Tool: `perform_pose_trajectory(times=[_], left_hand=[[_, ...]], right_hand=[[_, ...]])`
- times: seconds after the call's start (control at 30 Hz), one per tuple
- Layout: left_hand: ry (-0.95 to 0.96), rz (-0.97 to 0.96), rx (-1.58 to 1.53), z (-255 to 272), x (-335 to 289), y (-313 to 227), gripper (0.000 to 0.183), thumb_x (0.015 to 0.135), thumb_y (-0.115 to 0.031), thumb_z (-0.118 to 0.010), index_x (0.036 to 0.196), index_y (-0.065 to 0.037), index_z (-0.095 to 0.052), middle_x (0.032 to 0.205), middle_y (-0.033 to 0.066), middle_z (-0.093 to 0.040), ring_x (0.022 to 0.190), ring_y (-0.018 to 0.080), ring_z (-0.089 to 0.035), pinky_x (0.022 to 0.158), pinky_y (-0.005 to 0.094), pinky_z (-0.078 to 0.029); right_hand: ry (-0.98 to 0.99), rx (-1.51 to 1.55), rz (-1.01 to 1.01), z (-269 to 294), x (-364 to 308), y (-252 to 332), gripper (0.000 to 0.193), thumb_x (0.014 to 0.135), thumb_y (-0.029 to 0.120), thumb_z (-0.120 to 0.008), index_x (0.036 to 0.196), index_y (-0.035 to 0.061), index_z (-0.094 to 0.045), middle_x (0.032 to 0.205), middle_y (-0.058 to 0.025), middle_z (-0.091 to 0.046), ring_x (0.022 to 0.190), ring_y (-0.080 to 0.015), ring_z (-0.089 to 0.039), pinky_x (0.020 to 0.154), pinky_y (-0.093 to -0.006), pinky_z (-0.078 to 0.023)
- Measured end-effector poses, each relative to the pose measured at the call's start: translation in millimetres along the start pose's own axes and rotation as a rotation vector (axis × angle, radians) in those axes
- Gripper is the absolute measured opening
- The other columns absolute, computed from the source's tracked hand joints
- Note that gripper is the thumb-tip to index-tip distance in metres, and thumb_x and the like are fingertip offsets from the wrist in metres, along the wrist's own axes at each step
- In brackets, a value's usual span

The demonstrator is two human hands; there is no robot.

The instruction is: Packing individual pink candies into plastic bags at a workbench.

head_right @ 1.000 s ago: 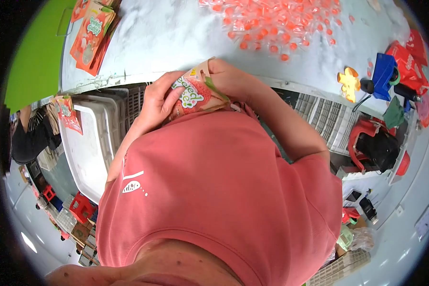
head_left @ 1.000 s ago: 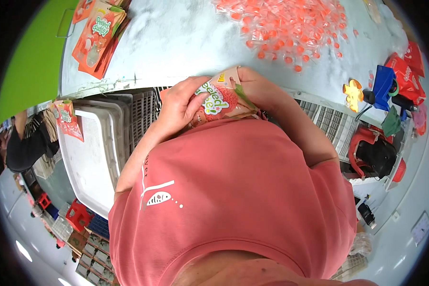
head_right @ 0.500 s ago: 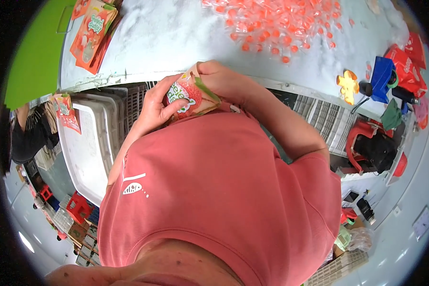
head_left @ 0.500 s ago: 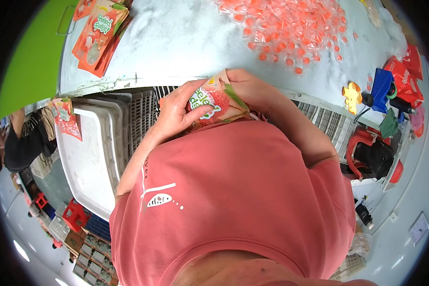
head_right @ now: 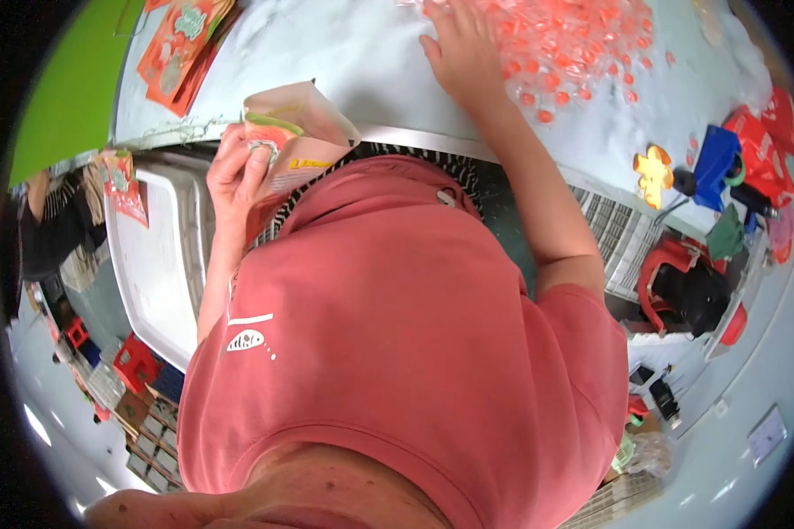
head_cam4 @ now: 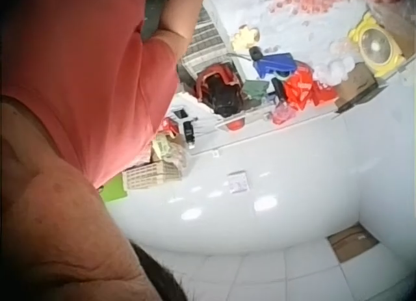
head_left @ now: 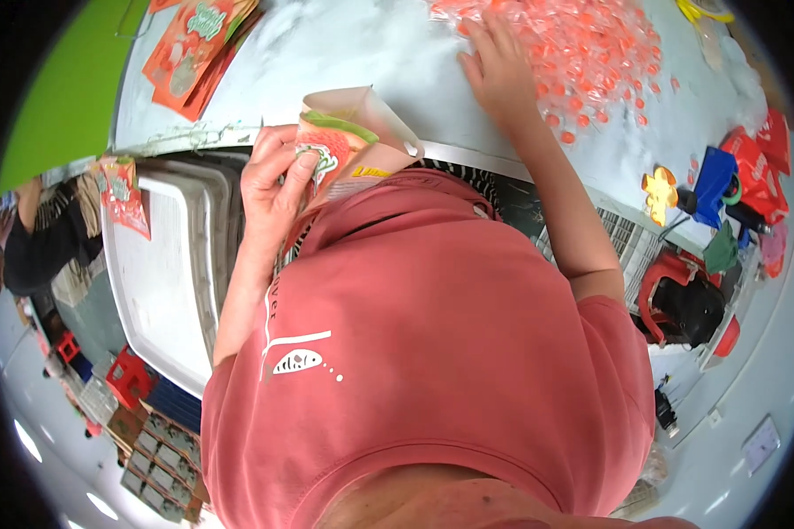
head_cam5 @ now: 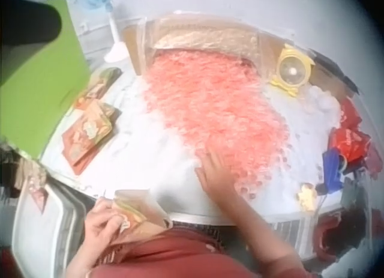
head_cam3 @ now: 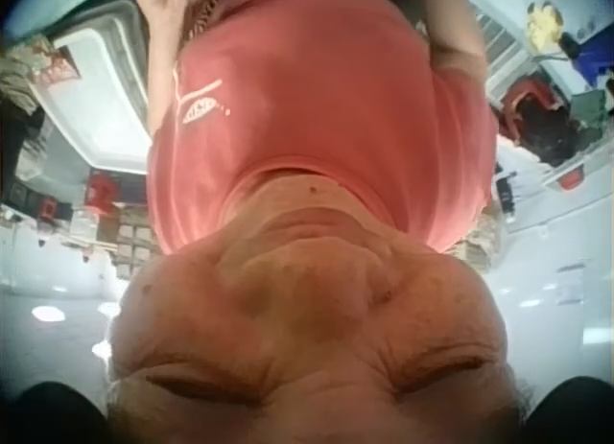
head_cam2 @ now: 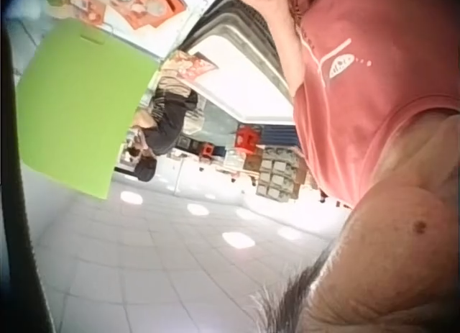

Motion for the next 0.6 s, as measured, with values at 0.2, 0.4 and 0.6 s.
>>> perform_pose_trajectory(times=[0.2,0.4,0.6], left_hand=[[-0.034,0.021,0.005,25.5,-10.3,-16.7,0.009,0.088,0.001,-0.064,0.094,0.005,-0.069,0.098,0.0115,-0.067,0.089,0.0206,-0.059,0.083,0.0309,-0.045],[-0.056,0.129,0.023,37.2,-21.2,-17.0,0.007,0.089,0.0,-0.064,0.093,0.004,-0.069,0.088,0.0088,-0.066,0.081,0.0165,-0.059,0.074,0.0271,-0.046],[-0.125,0.231,0.117,44.6,-44.9,-7.0,0.007,0.09,-0.001,-0.065,0.093,0.003,-0.071,0.085,0.0085,-0.069,0.08,0.0149,-0.061,0.073,0.0267,-0.047]], right_hand=[[0.278,0.2,-0.026,-58.5,11.3,30.4,0.054,0.088,0.025,-0.065,0.136,0.0037,-0.051,0.138,-0.023,-0.05,0.131,-0.0373,-0.045,0.108,-0.0511,-0.035],[0.059,0.586,0.279,-74.0,26.1,20.5,0.054,0.088,0.02,-0.067,0.135,0.0013,-0.049,0.133,-0.0233,-0.05,0.121,-0.0398,-0.051,0.101,-0.0455,-0.043],[0.062,0.648,-0.301,-29.1,-7.5,11.7,0.018,0.094,0.002,-0.057,0.109,0.0,-0.067,0.107,-0.0115,-0.067,0.098,-0.0211,-0.064,0.084,-0.0292,-0.051]])
Point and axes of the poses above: each hand's wrist, its own x-axis towards the middle knuckle, its own z-axis out of the back of the hand, y = z × x, the point moved 1 cm from there along x, towards the middle knuckle
